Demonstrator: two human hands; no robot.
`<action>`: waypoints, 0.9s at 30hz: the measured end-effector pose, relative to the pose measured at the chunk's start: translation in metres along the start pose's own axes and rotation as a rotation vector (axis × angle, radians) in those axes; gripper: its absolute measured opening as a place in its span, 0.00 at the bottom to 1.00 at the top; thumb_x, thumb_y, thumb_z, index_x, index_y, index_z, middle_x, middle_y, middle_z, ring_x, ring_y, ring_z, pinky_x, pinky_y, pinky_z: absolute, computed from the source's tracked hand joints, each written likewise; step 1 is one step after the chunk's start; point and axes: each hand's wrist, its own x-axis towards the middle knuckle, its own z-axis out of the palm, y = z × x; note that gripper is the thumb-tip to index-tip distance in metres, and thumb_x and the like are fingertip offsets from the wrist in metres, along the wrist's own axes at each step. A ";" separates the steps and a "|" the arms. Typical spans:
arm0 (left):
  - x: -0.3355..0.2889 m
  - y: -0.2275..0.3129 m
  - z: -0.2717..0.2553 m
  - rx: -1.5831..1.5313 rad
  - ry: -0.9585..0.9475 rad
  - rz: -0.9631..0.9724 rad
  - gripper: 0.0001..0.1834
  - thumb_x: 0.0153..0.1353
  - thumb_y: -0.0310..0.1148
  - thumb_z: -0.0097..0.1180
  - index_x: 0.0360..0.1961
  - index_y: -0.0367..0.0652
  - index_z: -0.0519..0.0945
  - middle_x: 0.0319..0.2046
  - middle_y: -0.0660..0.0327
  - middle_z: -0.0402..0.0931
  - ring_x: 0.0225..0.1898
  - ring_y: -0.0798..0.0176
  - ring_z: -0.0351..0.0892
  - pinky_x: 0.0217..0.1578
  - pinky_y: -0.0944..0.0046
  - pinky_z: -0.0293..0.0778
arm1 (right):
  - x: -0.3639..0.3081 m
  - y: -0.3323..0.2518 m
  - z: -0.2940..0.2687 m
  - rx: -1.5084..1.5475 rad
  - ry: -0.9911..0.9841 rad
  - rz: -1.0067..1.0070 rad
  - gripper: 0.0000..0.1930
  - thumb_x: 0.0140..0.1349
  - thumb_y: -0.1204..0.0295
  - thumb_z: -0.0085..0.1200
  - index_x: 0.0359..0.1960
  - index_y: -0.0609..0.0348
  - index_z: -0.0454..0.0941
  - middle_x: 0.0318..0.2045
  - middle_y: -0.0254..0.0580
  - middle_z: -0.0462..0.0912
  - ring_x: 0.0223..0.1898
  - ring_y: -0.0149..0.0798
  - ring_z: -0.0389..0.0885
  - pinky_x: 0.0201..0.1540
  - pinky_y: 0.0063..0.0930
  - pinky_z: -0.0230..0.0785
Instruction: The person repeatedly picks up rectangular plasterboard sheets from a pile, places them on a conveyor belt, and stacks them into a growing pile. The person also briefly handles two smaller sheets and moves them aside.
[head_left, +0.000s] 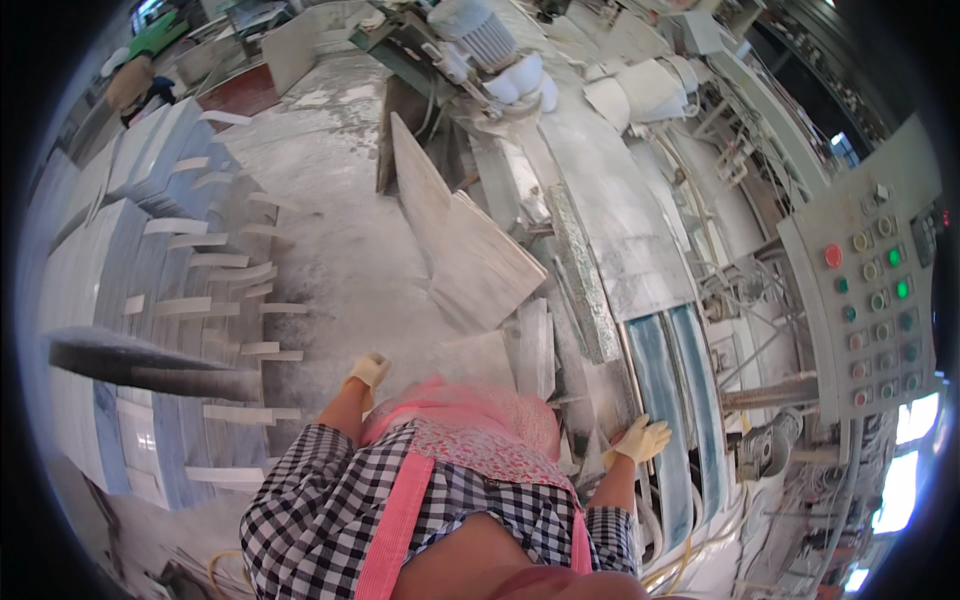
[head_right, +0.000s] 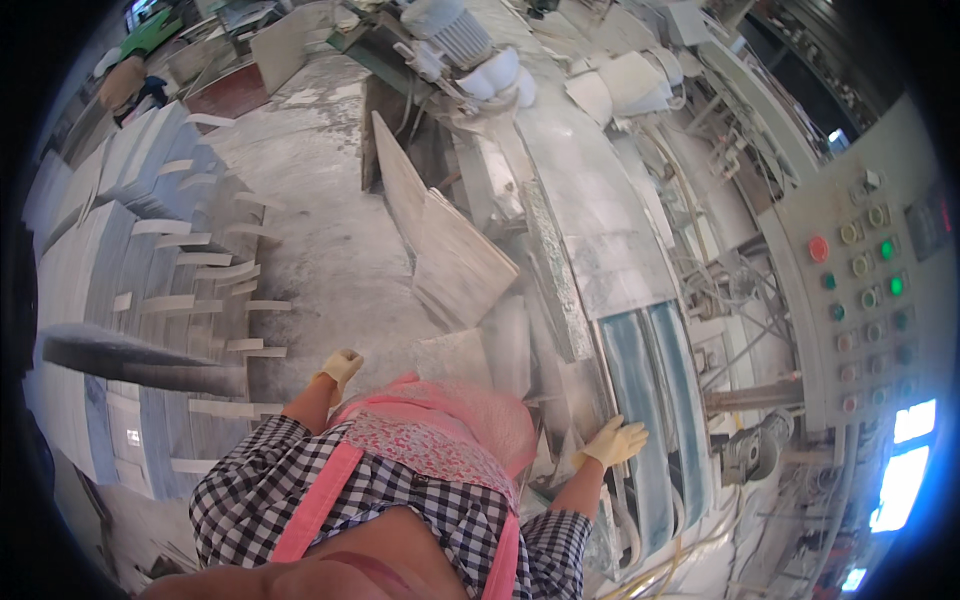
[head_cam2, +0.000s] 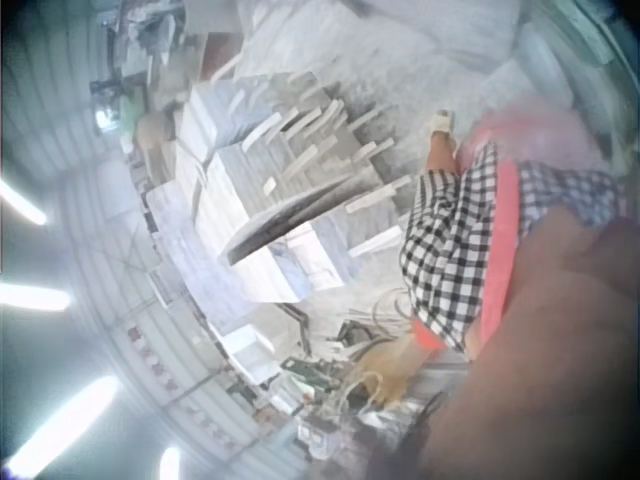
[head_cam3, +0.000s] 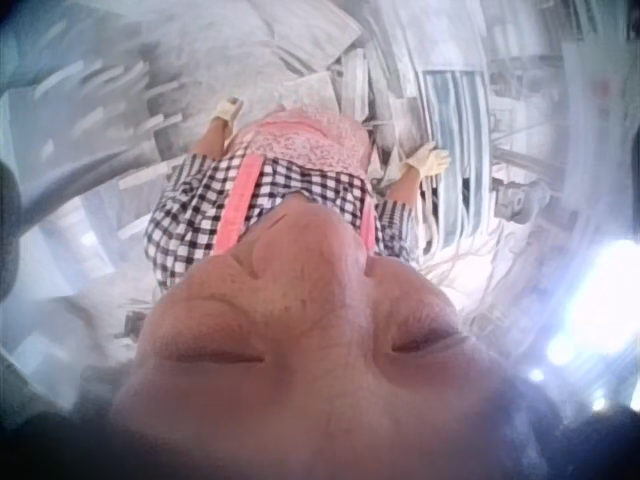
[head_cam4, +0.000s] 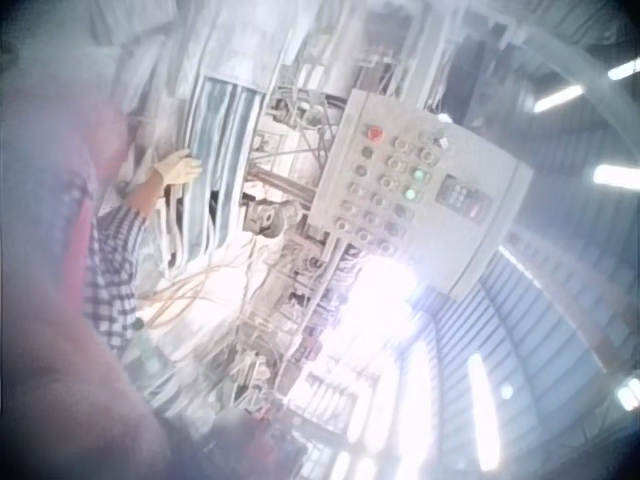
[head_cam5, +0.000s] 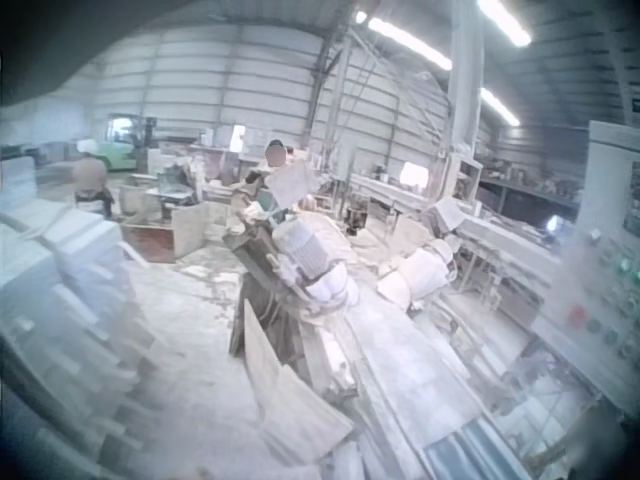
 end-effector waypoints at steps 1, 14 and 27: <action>0.002 -0.002 0.001 -0.010 0.008 0.001 0.23 0.55 0.46 0.55 0.44 0.39 0.83 0.38 0.46 0.83 0.43 0.49 0.83 0.44 0.56 0.76 | 0.000 0.000 0.000 -0.044 -0.039 0.032 0.27 0.67 0.58 0.47 0.57 0.73 0.68 0.54 0.60 0.70 0.56 0.58 0.66 0.60 0.47 0.58; 0.001 0.002 -0.001 0.034 -0.018 0.012 0.21 0.54 0.46 0.56 0.37 0.37 0.83 0.28 0.53 0.83 0.33 0.60 0.82 0.35 0.58 0.76 | 0.002 -0.006 -0.010 -0.075 -0.175 0.092 0.30 0.70 0.55 0.42 0.62 0.71 0.64 0.64 0.68 0.63 0.64 0.62 0.61 0.66 0.49 0.53; 0.000 -0.006 0.007 0.008 0.029 -0.002 0.23 0.55 0.48 0.54 0.40 0.39 0.83 0.36 0.45 0.83 0.42 0.47 0.83 0.44 0.53 0.76 | 0.002 -0.002 -0.003 -0.077 -0.150 0.080 0.30 0.70 0.55 0.43 0.62 0.71 0.64 0.63 0.68 0.65 0.64 0.62 0.62 0.67 0.49 0.54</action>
